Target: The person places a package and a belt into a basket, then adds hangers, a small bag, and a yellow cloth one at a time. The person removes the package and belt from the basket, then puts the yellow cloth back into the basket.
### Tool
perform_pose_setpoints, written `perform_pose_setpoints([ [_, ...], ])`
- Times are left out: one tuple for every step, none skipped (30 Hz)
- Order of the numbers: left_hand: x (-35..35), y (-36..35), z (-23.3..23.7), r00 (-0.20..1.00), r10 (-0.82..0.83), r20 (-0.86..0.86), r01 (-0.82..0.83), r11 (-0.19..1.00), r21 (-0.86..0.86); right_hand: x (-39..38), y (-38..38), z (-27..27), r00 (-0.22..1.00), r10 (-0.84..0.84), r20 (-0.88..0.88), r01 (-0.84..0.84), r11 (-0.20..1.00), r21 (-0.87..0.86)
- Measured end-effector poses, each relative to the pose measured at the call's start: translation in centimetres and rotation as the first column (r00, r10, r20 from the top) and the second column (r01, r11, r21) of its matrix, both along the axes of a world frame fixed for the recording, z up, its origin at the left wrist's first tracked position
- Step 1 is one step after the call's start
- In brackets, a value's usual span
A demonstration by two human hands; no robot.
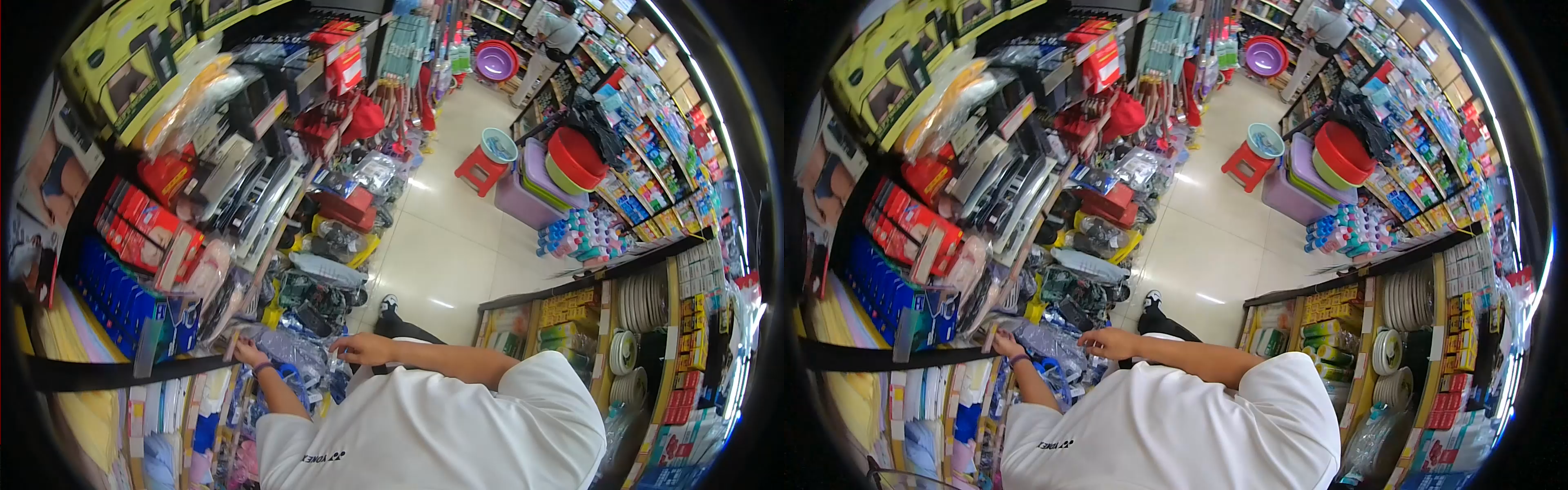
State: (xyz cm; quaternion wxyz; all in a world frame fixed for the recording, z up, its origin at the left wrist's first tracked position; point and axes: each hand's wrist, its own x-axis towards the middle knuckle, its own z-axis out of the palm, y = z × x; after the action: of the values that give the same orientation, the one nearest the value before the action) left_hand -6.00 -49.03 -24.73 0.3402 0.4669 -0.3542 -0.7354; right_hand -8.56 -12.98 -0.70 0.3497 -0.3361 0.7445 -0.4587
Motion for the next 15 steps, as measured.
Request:
perform_pose_setpoints([
  [-0.3,3.1,3.2,0.998,0.055,0.025,-0.055,0.998,0.004,-0.3,0.3,0.0,1.0,0.002,0.014,-0.002,1.0,-0.004],
  [0.0,4.0,0.9,1.0,-0.001,0.018,0.002,0.999,-0.04,-0.5,0.6,0.3,0.999,0.001,0.032,-0.001,1.0,0.001],
  [0.2,6.8,3.0,0.995,-0.064,0.077,0.065,0.998,-0.005,-1.0,1.1,0.5,1.0,-0.012,0.022,0.012,1.0,0.001],
  [0.3,8.5,1.4,0.993,-0.089,0.083,0.09,0.996,-0.003,-1.7,1.6,0.8,0.999,-0.017,0.042,0.016,1.0,0.015],
  [0.9,10.3,0.4,0.964,-0.245,0.099,0.241,0.969,0.052,-2.5,2.1,1.1,0.998,-0.021,0.061,0.019,0.999,0.027],
  [1.4,12.3,-0.4,0.912,-0.394,0.109,0.384,0.917,0.108,-3.3,2.9,1.7,0.997,-0.061,0.038,0.06,0.998,0.024],
  [1.8,14.4,-1.5,0.859,-0.502,0.104,0.485,0.861,0.156,-4.2,3.9,1.9,0.997,-0.072,0.029,0.071,0.997,0.019],
  [1.5,16.6,-2.0,0.792,-0.603,0.095,0.577,0.791,0.202,-4.9,5.0,2.0,0.989,-0.139,0.039,0.139,0.99,0.006],
  [1.1,19.2,-0.7,0.715,-0.683,0.15,0.646,0.727,0.234,-5.7,6.2,2.1,0.977,-0.206,0.053,0.206,0.978,-0.008],
  [0.7,21.9,1.9,0.626,-0.753,0.202,0.703,0.658,0.271,-6.6,7.4,2.5,0.971,-0.228,0.074,0.229,0.973,0.003],
  [-0.1,24.0,3.1,0.619,-0.758,0.203,0.711,0.652,0.264,-7.3,8.8,1.9,0.969,-0.238,0.07,0.239,0.971,-0.003],
  [-1.0,26.0,3.9,0.5,-0.837,0.222,0.794,0.545,0.268,-8.0,10.3,1.0,0.956,-0.28,0.09,0.284,0.958,-0.041],
  [-2.0,27.8,4.7,0.371,-0.897,0.242,0.86,0.43,0.274,-8.8,11.9,0.1,0.941,-0.319,0.111,0.328,0.941,-0.08],
  [-3.1,29.5,5.6,0.364,-0.898,0.246,0.866,0.424,0.265,-9.5,13.5,1.4,0.926,-0.352,0.137,0.361,0.931,-0.055],
  [-4.9,31.4,6.4,0.21,-0.95,0.229,0.924,0.27,0.27,-10.5,15.2,1.2,0.925,-0.358,0.125,0.368,0.927,-0.066],
])
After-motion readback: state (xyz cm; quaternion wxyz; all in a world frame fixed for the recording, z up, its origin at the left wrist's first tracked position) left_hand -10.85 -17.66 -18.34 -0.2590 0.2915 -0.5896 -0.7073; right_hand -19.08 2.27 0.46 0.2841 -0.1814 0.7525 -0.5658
